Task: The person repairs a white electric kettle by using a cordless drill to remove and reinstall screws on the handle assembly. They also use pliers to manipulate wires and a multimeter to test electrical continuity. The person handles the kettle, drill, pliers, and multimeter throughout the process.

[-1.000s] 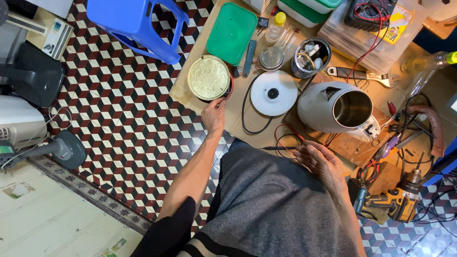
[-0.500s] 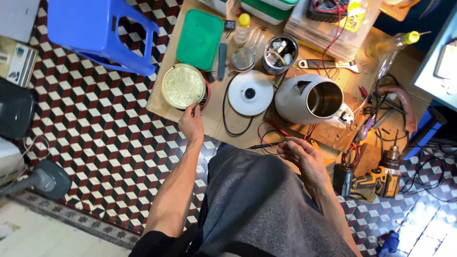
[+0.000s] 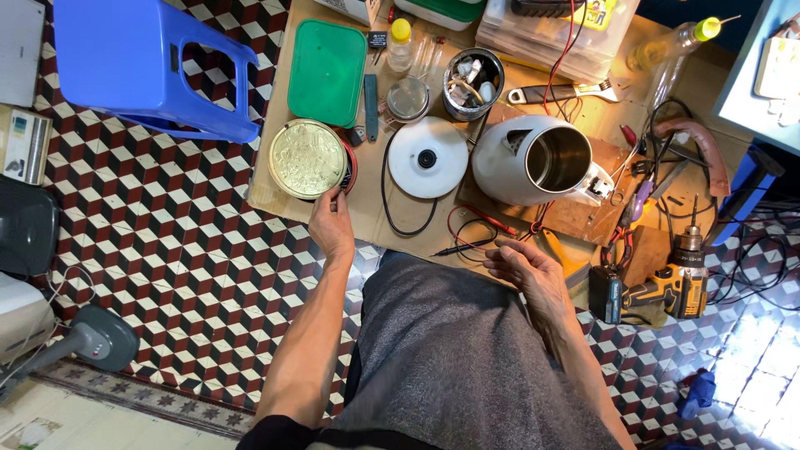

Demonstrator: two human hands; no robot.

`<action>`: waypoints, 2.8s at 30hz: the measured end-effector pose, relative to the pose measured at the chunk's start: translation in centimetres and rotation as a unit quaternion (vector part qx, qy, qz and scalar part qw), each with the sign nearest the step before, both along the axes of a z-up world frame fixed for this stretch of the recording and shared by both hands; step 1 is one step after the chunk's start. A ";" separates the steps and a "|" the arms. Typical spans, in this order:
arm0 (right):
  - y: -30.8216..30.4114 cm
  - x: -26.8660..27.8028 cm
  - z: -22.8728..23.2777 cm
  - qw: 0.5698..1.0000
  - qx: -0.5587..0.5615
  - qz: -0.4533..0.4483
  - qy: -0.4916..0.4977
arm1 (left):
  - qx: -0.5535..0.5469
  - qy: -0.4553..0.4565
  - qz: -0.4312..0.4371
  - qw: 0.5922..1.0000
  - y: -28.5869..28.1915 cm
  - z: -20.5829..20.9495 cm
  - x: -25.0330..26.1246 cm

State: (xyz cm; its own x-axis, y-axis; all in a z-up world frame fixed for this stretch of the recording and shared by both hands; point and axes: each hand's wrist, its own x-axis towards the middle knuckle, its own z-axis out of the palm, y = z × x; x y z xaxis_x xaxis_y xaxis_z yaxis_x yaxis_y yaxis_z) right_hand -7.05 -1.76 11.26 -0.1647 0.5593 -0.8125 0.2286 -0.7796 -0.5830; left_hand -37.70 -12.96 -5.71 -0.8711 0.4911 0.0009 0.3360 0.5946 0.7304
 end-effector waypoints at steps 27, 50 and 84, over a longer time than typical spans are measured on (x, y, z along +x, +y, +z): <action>12.8 11.7 -7.1 0.873 0.441 0.195 -0.068 | -0.108 0.064 -0.439 0.890 19.7 15.5 22.4; 16.8 11.3 -16.2 0.887 0.353 0.193 -0.225 | -0.197 -0.161 -0.102 0.962 4.7 23.7 17.1; 14.1 16.4 -18.1 0.889 0.365 0.118 -0.250 | -0.126 -0.104 -0.079 0.983 2.3 22.6 11.3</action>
State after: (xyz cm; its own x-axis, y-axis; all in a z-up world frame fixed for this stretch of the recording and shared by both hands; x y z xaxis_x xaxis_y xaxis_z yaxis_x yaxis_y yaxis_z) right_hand 9.31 12.36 -6.83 -0.0662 0.9653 -0.2524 0.7087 -0.1326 -0.6930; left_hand -26.45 -10.70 16.90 -0.7523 0.5822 -0.3084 0.2984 0.7184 0.6284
